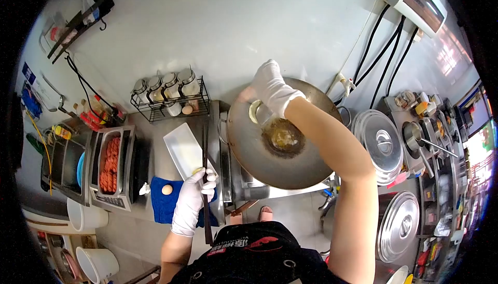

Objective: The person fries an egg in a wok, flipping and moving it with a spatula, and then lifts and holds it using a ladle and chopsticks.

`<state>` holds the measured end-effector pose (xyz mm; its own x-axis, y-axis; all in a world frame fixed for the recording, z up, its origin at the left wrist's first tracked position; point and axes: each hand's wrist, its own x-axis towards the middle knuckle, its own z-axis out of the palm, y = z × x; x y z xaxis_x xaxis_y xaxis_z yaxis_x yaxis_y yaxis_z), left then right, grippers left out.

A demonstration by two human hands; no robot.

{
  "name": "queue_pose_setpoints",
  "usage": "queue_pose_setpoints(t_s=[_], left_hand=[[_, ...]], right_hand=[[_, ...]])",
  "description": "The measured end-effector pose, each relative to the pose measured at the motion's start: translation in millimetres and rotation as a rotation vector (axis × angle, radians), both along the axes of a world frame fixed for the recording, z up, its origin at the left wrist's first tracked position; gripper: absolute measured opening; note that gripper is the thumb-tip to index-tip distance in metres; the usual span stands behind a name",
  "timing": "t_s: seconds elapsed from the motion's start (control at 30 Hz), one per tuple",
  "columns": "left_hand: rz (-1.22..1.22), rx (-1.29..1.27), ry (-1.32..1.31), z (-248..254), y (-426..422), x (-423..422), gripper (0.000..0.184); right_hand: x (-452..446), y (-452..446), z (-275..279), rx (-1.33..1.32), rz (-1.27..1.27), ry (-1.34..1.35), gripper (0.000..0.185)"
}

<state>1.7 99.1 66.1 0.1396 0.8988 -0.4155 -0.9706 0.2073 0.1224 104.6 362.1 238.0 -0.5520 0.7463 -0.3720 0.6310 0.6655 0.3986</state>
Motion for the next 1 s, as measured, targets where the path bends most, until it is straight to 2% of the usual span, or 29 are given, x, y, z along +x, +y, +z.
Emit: queue_pose_setpoints(t_s=[0.1,0.2,0.3,0.43,1.0], left_hand=[[-0.025,-0.033,0.048,4.4,4.0,5.5,0.014],[-0.04,-0.038,0.111,3.1,7.3,11.5,0.015],[-0.044,-0.069,0.16,4.6,13.0,20.2,0.017],[-0.09,-0.095,0.096,-1.9,23.4,26.5,0.016],[-0.124,-0.136,0.078,-8.7,44.9,43.3,0.015]], right_hand=[[-8.1,3.8,-4.7,0.102,0.17,-0.1,0.056],[-16.7,15.3,-27.9,0.243,0.272,-0.099,0.016],[-21.8,23.9,-38.9,0.318,0.319,-0.096,0.015],[-23.2,28.2,-38.2,0.351,0.336,-0.092,0.015],[-24.3,35.2,-36.1,0.372,0.338,-0.09,0.014]])
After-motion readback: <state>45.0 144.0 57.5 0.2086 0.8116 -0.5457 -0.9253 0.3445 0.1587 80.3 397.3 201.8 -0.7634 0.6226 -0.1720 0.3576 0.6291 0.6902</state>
